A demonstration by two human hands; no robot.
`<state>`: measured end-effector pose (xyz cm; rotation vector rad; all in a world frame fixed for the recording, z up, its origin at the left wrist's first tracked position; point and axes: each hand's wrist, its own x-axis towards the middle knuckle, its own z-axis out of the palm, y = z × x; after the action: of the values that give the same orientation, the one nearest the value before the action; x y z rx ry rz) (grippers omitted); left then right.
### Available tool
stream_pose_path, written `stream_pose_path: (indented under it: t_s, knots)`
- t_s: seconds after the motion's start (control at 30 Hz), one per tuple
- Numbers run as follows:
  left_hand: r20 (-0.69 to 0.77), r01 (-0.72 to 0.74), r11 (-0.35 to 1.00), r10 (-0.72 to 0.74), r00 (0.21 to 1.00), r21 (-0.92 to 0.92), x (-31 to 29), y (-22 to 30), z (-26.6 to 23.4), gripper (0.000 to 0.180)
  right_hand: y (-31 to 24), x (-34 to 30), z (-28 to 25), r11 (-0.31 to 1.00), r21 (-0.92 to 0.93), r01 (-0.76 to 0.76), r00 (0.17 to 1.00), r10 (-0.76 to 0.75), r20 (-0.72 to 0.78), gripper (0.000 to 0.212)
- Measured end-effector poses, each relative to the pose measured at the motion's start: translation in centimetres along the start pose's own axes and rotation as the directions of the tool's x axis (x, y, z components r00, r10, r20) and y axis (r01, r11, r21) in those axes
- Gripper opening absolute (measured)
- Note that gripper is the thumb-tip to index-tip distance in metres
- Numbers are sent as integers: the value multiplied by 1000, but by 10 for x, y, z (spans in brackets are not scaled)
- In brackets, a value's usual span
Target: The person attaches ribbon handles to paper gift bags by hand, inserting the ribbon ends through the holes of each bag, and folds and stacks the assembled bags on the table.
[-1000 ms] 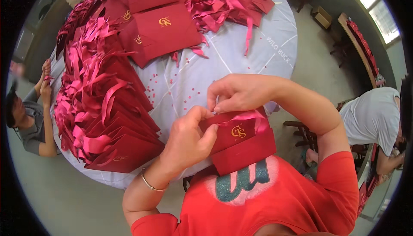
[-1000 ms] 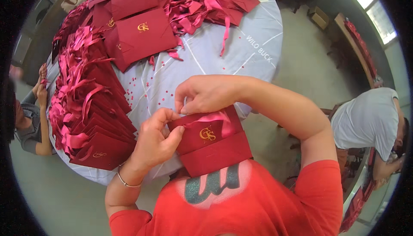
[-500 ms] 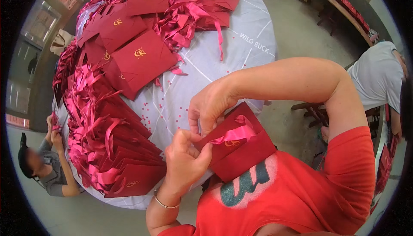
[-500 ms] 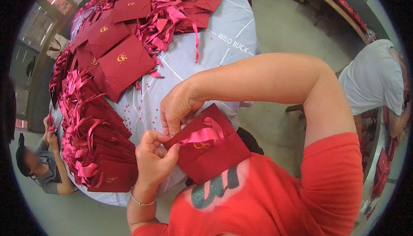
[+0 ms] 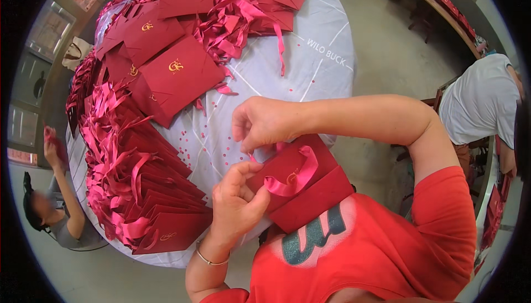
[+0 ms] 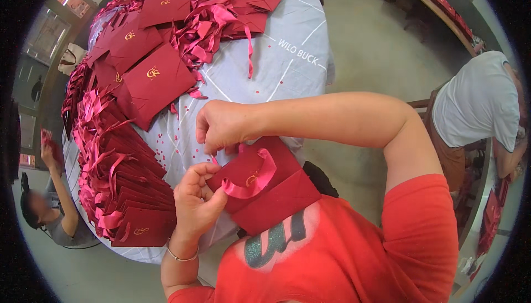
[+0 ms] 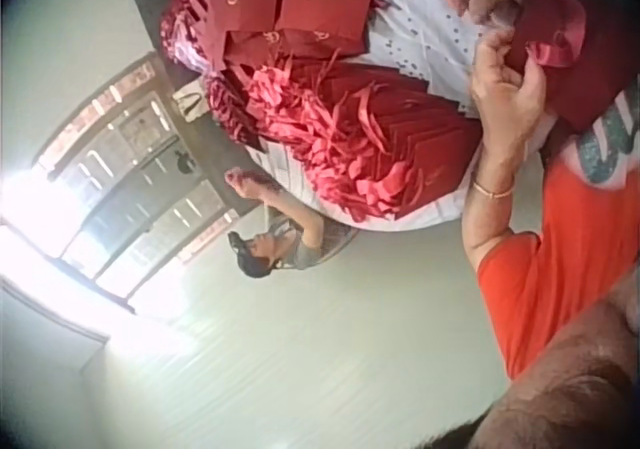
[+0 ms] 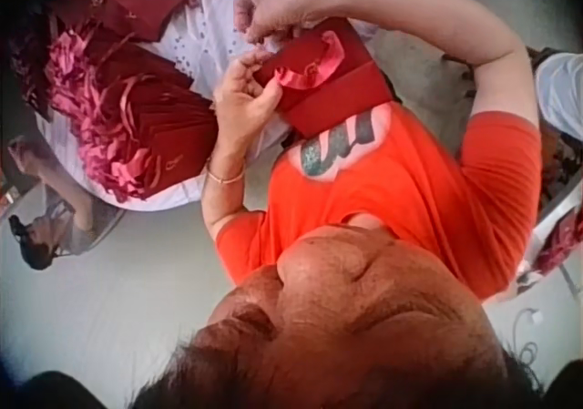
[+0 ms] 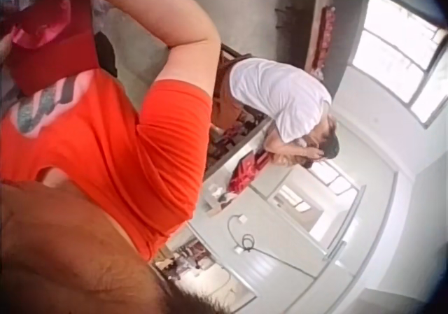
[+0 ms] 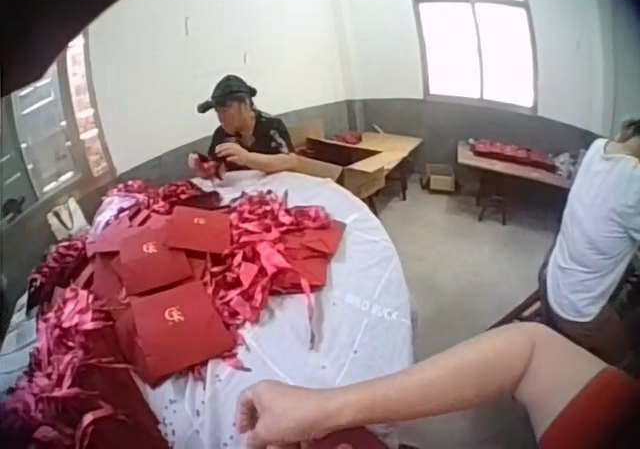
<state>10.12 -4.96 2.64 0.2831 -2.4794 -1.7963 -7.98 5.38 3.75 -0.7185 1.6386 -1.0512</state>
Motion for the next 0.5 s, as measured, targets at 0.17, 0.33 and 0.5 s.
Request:
stream_pose_path:
  t_s: [0.17,0.33,0.5]
  knots:
    - [49,-64,997,62,997,39,0,-3,-1,30,18,12,-15,937,-190,293,912,-334,-240,20]
    - [-22,-48,999,48,999,-17,2,-9,2,27,12,-12,-29,902,-379,206,901,-326,-287,25]
    - [66,-9,999,12,998,-46,4,-2,-8,31,13,-49,-53,966,-257,17,996,-39,-80,20]
